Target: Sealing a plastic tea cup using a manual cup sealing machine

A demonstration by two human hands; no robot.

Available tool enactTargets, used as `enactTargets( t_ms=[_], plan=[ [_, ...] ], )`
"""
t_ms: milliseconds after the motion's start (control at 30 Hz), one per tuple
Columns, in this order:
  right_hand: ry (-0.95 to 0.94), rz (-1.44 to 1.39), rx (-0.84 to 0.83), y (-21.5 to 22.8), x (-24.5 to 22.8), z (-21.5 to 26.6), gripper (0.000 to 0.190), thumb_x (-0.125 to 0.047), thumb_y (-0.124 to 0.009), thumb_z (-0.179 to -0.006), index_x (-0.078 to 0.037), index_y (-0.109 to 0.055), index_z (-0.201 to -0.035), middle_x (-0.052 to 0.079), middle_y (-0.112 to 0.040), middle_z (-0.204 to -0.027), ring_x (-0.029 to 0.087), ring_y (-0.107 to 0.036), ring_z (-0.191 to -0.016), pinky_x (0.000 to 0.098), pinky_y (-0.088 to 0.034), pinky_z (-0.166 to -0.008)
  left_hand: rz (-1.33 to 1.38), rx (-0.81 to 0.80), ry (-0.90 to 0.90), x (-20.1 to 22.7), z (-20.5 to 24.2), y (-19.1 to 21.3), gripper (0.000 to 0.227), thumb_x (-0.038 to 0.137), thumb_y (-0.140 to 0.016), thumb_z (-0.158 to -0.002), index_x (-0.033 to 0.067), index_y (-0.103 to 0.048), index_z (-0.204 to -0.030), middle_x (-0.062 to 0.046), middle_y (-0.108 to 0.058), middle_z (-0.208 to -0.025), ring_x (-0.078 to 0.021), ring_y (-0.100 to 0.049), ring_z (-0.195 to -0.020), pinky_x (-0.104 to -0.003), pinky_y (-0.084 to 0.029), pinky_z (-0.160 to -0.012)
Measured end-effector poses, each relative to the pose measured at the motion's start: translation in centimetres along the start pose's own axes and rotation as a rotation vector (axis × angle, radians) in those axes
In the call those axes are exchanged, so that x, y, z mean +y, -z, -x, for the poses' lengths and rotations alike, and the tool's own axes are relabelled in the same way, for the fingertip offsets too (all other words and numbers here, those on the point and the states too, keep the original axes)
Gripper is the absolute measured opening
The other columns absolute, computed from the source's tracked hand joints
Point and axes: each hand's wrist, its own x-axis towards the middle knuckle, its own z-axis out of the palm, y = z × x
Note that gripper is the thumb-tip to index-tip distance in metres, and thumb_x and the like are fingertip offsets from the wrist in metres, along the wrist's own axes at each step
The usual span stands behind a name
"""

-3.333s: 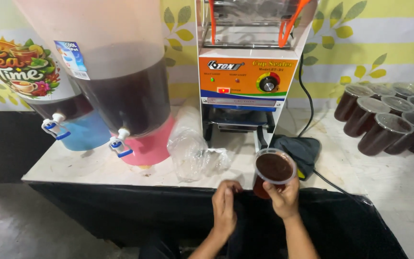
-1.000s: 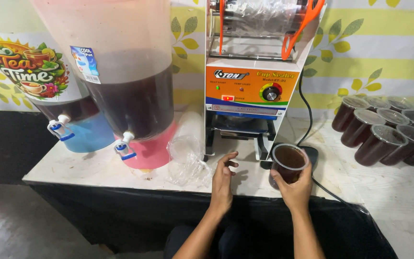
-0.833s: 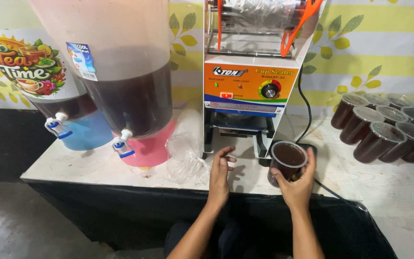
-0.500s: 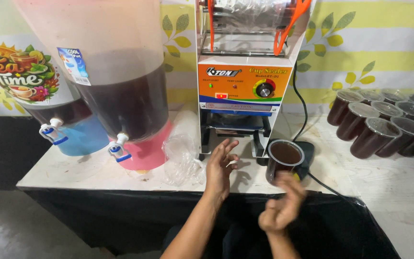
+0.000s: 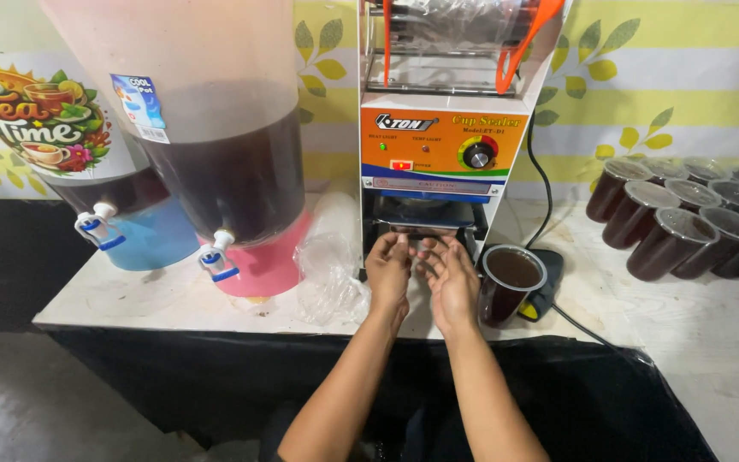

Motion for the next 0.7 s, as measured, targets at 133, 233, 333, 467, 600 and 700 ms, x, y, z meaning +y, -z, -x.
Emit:
enactTargets(
  t_ms=[133,233,333,467,600,700],
  plan=[
    [-0.023,-0.017,0.013,0.0,0.4,-0.5,0.033,-0.037,-0.042,-0.134,-0.02,-0.064,-0.152,0.009,-0.084,-0.14,0.023,-0.079,-0.115,0.0378,-0.06,-0.095,0.021,0.027,-0.017,1.3,1.7,-0.6,0.012,0.013,-0.076,-0.119,0.0068,-0.084,-0.123,-0.006,-0.075,-0.079,-0.0078,-0.056,-0.06,-0.02,-0.045,-0.054],
    [-0.035,-0.041,0.028,-0.1,0.8,-0.4,0.026,-0.035,-0.046,-0.133,-0.022,-0.064,-0.147,0.007,-0.086,-0.137,0.022,-0.082,-0.115,0.0336,-0.064,-0.091,0.035,0.037,-0.007,1.1,1.7,-0.5,0.014,0.013,-0.076,-0.119,0.0058,-0.085,-0.127,-0.008,-0.075,-0.079,-0.0084,-0.058,-0.059,-0.02,-0.047,-0.055],
    [-0.046,-0.09,-0.004,0.0,1.2,-0.8,0.022,-0.039,-0.05,-0.132,-0.027,-0.064,-0.144,0.01,-0.084,-0.139,0.027,-0.079,-0.121,0.0408,-0.063,-0.102,0.061,0.021,-0.01,1.1,1.4,-0.4,0.014,0.012,-0.073,-0.12,0.0049,-0.084,-0.127,-0.007,-0.076,-0.086,-0.0131,-0.073,-0.075,-0.021,-0.057,-0.067],
    [-0.065,-0.131,-0.046,0.0,0.7,-0.7,0.018,-0.044,-0.05,-0.131,-0.029,-0.06,-0.13,0.012,-0.084,-0.14,0.029,-0.078,-0.124,0.0453,-0.061,-0.108,-0.031,0.033,-0.089,0.2,1.1,-0.2,0.013,0.013,-0.075,-0.121,0.0048,-0.086,-0.121,-0.008,-0.077,-0.086,-0.0142,-0.073,-0.08,-0.025,-0.06,-0.072],
    [-0.068,-0.083,-0.04,0.7,1.3,-0.1,0.024,-0.046,-0.048,-0.132,-0.027,-0.058,-0.122,0.014,-0.086,-0.138,0.031,-0.078,-0.127,0.048,-0.061,-0.108,-0.078,0.054,-0.122,0.8,3.3,-0.1,0.015,0.013,-0.075,-0.121,0.0057,-0.087,-0.118,-0.006,-0.075,-0.087,-0.0146,-0.07,-0.085,-0.027,-0.06,-0.075],
    [-0.049,-0.032,-0.052,-0.6,-0.2,1.9,0.02,-0.043,-0.044,-0.134,-0.028,-0.054,-0.125,0.01,-0.085,-0.13,0.025,-0.075,-0.119,0.0417,-0.059,-0.106,-0.063,0.057,-0.167,0.6,4.1,0.2,0.013,0.012,-0.076,-0.12,0.0051,-0.086,-0.115,-0.005,-0.074,-0.085,-0.0147,-0.071,-0.081,-0.028,-0.061,-0.071]
  ],
)
